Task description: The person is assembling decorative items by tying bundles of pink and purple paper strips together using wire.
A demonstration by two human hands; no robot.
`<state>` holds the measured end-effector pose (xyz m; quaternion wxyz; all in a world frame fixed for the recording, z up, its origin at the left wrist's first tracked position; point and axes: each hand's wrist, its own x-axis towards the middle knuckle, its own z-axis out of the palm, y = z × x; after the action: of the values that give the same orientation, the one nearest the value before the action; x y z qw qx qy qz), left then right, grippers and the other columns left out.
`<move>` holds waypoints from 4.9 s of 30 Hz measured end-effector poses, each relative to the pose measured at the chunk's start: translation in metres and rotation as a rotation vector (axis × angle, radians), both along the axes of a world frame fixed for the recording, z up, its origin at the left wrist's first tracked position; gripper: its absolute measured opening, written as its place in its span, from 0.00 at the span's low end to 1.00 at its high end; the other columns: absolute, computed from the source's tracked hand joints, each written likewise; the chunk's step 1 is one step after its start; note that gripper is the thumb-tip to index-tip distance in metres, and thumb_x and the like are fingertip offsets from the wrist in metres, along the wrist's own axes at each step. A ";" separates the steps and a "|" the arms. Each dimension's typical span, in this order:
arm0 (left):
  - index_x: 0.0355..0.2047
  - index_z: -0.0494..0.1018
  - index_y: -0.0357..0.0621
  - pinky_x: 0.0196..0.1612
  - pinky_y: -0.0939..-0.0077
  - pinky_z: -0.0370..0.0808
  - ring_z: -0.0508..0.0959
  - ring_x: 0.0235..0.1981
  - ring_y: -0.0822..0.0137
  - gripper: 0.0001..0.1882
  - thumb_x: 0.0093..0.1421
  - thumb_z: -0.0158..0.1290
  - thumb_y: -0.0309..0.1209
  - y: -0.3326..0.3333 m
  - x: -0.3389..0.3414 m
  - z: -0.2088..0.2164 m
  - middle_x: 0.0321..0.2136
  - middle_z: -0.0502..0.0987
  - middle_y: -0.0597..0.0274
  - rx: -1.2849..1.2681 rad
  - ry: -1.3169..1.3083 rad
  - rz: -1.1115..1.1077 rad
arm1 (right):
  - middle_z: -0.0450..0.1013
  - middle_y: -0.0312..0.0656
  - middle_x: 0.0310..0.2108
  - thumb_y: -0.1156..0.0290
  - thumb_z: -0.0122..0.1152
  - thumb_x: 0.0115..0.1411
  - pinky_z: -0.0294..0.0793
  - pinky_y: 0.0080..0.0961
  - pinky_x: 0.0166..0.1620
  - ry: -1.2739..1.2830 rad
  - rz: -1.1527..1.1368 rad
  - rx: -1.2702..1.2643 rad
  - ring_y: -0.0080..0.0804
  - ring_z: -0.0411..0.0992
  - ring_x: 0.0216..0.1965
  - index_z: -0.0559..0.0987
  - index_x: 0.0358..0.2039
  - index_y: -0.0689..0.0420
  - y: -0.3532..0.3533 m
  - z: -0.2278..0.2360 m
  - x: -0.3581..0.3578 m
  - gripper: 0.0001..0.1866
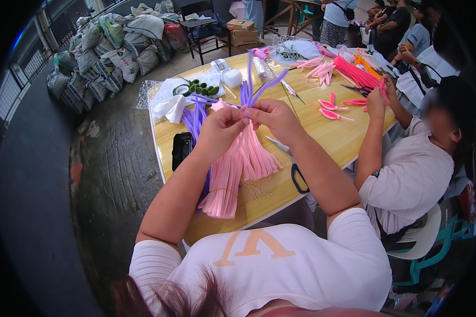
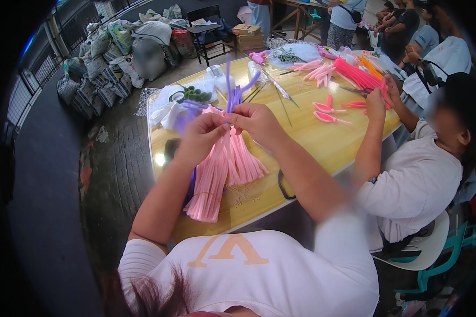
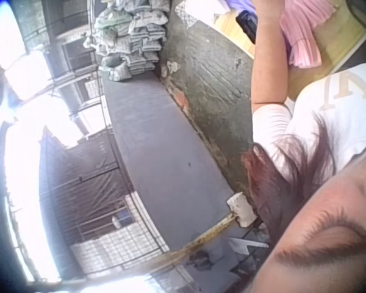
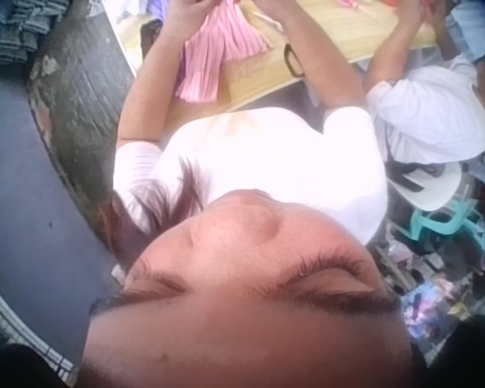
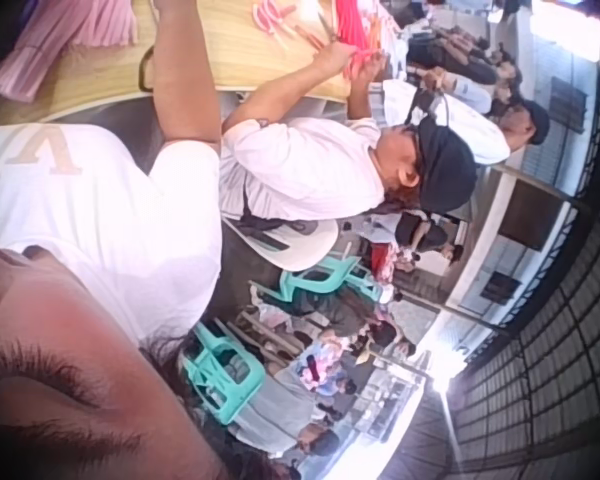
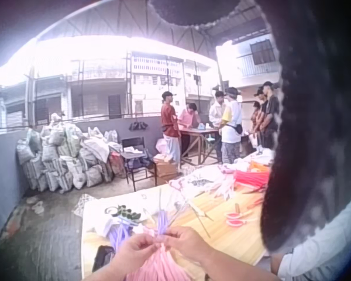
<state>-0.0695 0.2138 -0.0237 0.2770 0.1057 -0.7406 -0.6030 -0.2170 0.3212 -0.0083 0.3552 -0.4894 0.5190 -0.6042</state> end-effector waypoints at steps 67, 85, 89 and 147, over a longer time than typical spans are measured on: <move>0.30 0.73 0.36 0.26 0.82 0.63 0.64 0.23 0.80 0.08 0.59 0.52 0.30 0.008 -0.001 -0.006 0.20 0.69 0.72 -0.021 -0.136 0.030 | 0.71 0.33 0.22 0.66 0.59 0.58 0.65 0.15 0.27 0.013 0.126 0.058 0.17 0.66 0.23 0.78 0.34 0.64 0.000 -0.002 -0.009 0.12; 0.35 0.73 0.39 0.33 0.83 0.67 0.71 0.28 0.77 0.07 0.59 0.52 0.29 0.006 -0.001 0.004 0.28 0.73 0.70 0.447 -0.040 -0.173 | 0.73 0.34 0.24 0.65 0.62 0.56 0.64 0.14 0.28 0.078 -0.062 -0.064 0.16 0.65 0.23 0.79 0.31 0.61 0.000 -0.002 -0.005 0.11; 0.36 0.72 0.37 0.35 0.75 0.73 0.76 0.29 0.68 0.07 0.58 0.51 0.27 0.007 0.005 0.018 0.29 0.75 0.61 0.718 -0.062 -0.265 | 0.73 0.33 0.26 0.68 0.61 0.56 0.66 0.14 0.31 0.027 0.064 -0.049 0.16 0.67 0.27 0.78 0.33 0.61 0.003 0.001 -0.003 0.09; 0.30 0.72 0.37 0.30 0.81 0.70 0.74 0.26 0.74 0.05 0.56 0.54 0.26 -0.001 0.006 0.006 0.25 0.75 0.64 0.177 -0.070 -0.212 | 0.70 0.33 0.24 0.66 0.60 0.55 0.65 0.19 0.30 0.377 0.053 -0.020 0.19 0.65 0.27 0.77 0.32 0.61 0.016 0.008 -0.012 0.11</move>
<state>-0.0636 0.2126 -0.0180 0.1755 0.0716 -0.7007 -0.6878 -0.2287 0.3375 0.0001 0.2624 -0.6109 0.5573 -0.4974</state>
